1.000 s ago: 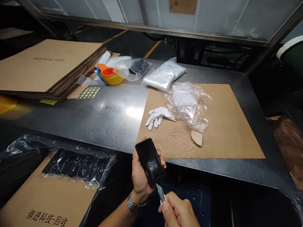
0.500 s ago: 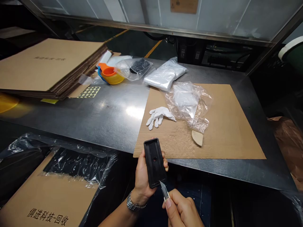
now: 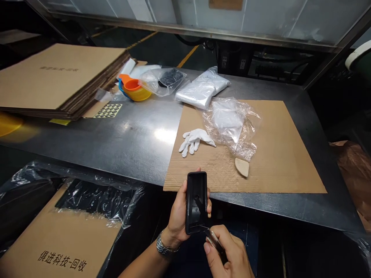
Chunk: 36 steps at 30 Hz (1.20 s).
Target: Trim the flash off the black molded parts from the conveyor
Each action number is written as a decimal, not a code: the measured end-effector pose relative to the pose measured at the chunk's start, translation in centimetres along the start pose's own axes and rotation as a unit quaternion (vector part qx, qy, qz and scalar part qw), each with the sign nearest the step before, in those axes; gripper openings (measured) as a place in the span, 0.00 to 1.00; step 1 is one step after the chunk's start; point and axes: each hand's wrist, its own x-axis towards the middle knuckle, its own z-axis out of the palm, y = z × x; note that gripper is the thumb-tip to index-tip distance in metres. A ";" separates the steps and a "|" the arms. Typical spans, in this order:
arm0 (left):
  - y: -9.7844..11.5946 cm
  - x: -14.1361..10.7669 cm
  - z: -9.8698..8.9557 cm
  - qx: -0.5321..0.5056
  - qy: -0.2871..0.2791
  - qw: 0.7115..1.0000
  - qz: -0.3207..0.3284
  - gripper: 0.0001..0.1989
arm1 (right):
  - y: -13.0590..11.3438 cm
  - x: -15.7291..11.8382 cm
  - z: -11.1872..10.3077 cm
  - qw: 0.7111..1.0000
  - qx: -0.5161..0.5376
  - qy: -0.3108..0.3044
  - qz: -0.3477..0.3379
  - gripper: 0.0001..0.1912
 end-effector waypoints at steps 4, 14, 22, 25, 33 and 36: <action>-0.4 0.2 -0.3 0.010 -0.016 1.000 -0.003 0.29 | 0.8 1.0 0.3 0.979 -0.084 0.004 -0.185 0.06; -0.6 0.3 -0.4 0.021 -0.012 1.000 0.005 0.28 | 0.5 2.1 0.7 0.862 -0.255 0.105 -0.425 0.09; -0.4 0.7 -0.5 0.014 -0.040 0.999 0.011 0.28 | 2.8 1.2 -1.0 0.910 -0.177 0.115 -0.358 0.11; -0.4 0.7 -0.4 0.015 -0.056 0.998 0.013 0.28 | 3.8 0.8 -2.3 0.930 -0.177 0.143 -0.288 0.15; -0.3 0.9 -0.1 -0.003 -0.113 0.994 0.007 0.28 | 7.7 2.8 -8.6 0.908 -0.288 0.305 -0.021 0.19; -0.4 0.9 0.2 -0.013 -0.109 0.994 -0.012 0.27 | 9.8 4.9 -11.8 0.874 -0.380 0.301 0.039 0.21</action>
